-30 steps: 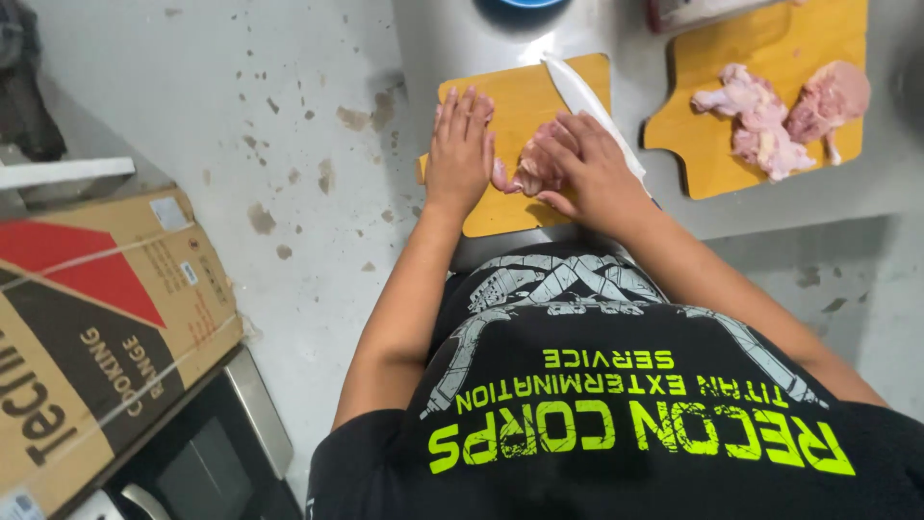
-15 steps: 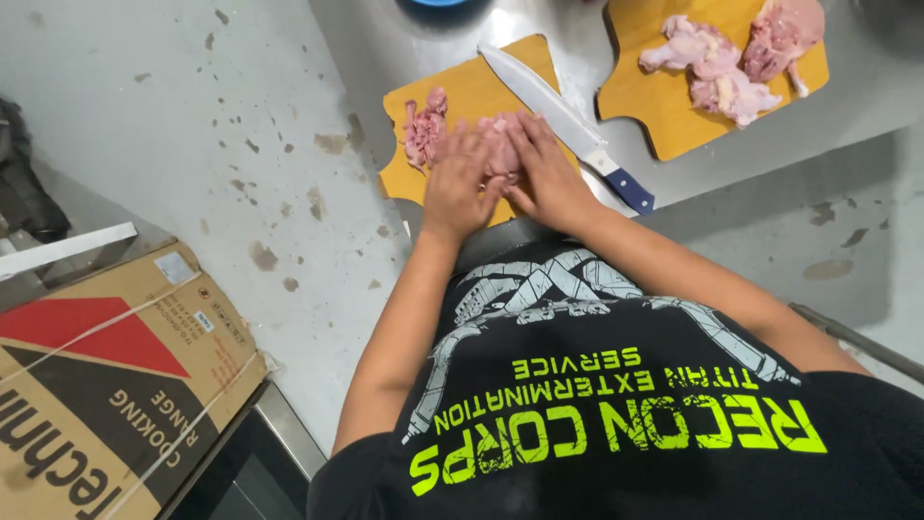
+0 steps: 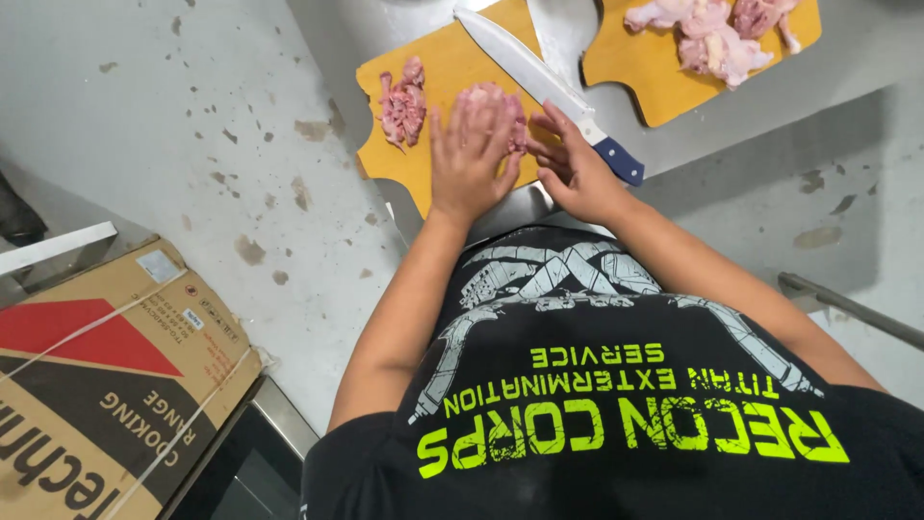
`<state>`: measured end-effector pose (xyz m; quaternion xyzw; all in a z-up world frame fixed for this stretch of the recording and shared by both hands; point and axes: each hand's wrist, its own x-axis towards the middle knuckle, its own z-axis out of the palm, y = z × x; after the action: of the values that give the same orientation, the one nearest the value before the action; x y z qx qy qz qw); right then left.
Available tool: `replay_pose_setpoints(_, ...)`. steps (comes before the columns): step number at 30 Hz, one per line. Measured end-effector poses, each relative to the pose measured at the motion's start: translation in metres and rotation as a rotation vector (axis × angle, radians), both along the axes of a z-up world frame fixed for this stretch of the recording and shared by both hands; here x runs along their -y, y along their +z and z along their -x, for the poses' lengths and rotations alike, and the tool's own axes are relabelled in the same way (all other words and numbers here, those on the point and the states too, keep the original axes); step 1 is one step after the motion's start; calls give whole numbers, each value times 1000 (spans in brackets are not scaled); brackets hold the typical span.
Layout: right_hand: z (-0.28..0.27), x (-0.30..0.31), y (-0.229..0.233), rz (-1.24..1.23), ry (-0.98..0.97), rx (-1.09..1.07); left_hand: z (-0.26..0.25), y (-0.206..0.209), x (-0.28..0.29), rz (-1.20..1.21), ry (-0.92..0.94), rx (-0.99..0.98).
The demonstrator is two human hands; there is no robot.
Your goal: Cleaning and preparing raw chicken pieces on a cutting board.
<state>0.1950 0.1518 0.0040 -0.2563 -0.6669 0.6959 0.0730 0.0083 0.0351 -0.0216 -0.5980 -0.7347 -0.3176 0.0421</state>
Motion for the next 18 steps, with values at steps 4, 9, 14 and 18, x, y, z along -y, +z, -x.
replay_pose_setpoints(4,-4,-4,13,62,-123,5,-11,-17,-10,62,-119,4)
replay_pose_setpoints(9,-61,-41,19,-719,-203,171,-12,-21,-6,168,-15,-121)
replay_pose_setpoints(14,-108,-101,29,-1010,-334,264,-29,16,-25,74,43,-90)
replay_pose_setpoints(18,-121,-157,38,-1111,-240,372,-59,20,-77,135,-30,-58)
